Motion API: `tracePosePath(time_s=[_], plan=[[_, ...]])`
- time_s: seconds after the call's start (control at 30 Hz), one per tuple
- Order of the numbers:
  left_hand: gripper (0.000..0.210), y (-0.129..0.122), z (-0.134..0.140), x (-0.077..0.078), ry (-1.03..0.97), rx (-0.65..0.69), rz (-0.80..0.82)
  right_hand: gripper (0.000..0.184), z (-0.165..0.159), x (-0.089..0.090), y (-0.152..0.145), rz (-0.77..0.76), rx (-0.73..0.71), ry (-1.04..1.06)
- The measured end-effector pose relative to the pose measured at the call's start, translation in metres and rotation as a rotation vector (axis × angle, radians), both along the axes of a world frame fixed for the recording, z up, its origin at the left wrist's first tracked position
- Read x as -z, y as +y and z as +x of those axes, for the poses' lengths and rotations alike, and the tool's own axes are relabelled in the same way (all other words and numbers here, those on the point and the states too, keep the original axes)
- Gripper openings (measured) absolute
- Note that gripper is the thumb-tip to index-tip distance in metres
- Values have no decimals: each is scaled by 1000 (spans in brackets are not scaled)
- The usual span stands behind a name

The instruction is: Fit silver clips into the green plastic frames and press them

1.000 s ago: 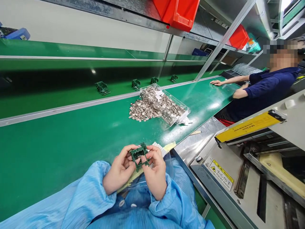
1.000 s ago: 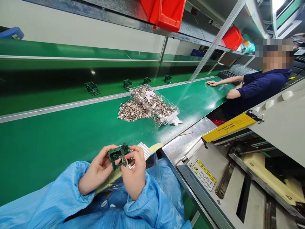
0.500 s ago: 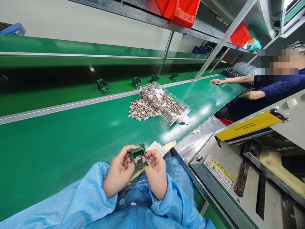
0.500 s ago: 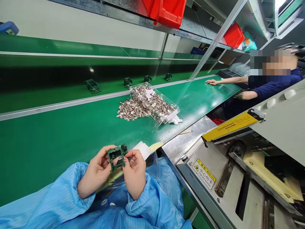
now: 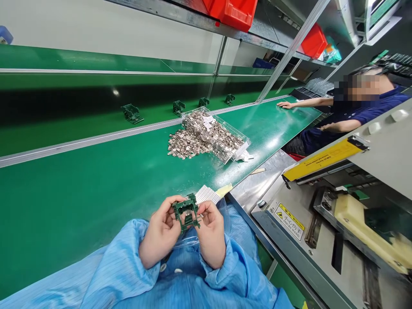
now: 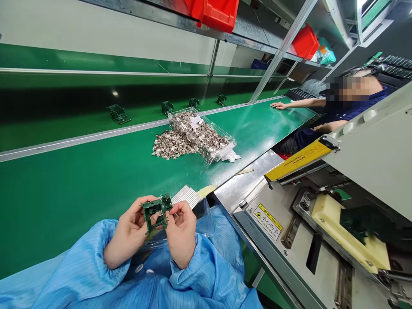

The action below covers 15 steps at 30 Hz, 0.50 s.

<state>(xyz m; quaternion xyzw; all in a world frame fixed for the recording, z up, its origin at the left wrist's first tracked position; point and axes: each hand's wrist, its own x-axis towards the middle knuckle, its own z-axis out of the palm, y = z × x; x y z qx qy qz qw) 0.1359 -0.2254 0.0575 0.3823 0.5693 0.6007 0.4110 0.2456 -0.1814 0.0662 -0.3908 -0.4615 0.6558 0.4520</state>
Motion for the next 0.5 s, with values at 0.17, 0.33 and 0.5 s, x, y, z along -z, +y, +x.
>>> tracePosePath(time_s=[0.17, 0.33, 0.5], plan=[[32, -3, 10, 3, 52, 62, -40, 24, 13, 4, -8, 10, 46, 0], [30, -3, 14, 4, 45, 202, -45, 22, 38, 13, -15, 20, 78, -15], [33, 25, 5, 1, 58, 93, 41, 30, 66, 46, -8, -19, 160, -132]])
